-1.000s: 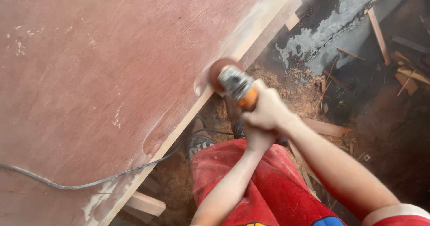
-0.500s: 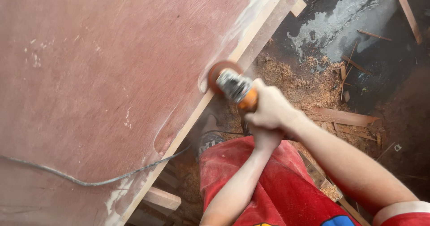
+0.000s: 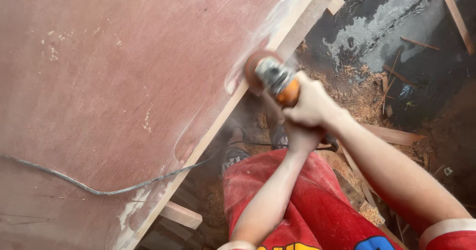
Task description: The person uses an angle grinder with a sanding disc to sand the edges and surface of a large wooden board. They move the tool along the perimeter and across the face of the board, generating sawdust. The board is supported on wooden blocks in a workshop.
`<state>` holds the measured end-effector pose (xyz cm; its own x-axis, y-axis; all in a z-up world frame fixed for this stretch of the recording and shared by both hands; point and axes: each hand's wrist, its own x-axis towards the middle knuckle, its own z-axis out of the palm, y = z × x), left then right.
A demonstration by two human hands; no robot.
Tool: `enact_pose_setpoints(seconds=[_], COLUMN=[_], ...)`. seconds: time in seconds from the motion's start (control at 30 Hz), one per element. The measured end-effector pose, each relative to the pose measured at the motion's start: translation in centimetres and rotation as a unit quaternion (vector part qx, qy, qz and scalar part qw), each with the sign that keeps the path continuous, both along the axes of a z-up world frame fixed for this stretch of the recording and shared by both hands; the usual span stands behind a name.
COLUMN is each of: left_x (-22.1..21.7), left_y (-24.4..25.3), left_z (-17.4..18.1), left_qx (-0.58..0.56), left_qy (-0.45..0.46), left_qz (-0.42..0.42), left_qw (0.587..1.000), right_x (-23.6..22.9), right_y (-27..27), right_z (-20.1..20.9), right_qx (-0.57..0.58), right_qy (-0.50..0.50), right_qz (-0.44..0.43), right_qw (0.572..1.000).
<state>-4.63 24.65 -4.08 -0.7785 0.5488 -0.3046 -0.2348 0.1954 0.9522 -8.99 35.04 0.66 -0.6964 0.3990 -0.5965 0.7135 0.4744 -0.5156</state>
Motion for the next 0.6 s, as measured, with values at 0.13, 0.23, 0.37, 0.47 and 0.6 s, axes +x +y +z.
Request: enact_pose_setpoints(seconds=[0.13, 0.23, 0.37, 0.47, 0.6], left_x=[-3.9, -5.6, -3.3, 1.4, 7.8], left_y=[3.3, 2.1, -5.5, -12.6, -16.6], left_z=[-1.5, -1.0, -1.6, -3.4, -6.2], left_qx=[-0.069, -0.114, -0.173, -0.114, -0.063], left_qy=[-0.076, -0.079, -0.086, -0.057, -0.192], left_qz=[-0.16, -0.198, -0.174, -0.1, -0.008], left_qw=[0.982, 0.97, 0.965, 0.987, 0.979], right_x=[-1.2, -1.8, -0.9, 0.1, -0.2], right_y=[3.8, 2.6, -4.7, -10.3, -13.7], right_z=[0.5, 0.5, -0.3, 0.4, 1.7], right_qx=[0.063, 0.092, 0.007, -0.054, -0.075], right_qy=[0.003, 0.017, 0.035, 0.041, -0.027], right_qz=[-0.097, -0.111, -0.123, -0.085, 0.048], right_qw=[0.993, 0.989, 0.992, 0.994, 0.996])
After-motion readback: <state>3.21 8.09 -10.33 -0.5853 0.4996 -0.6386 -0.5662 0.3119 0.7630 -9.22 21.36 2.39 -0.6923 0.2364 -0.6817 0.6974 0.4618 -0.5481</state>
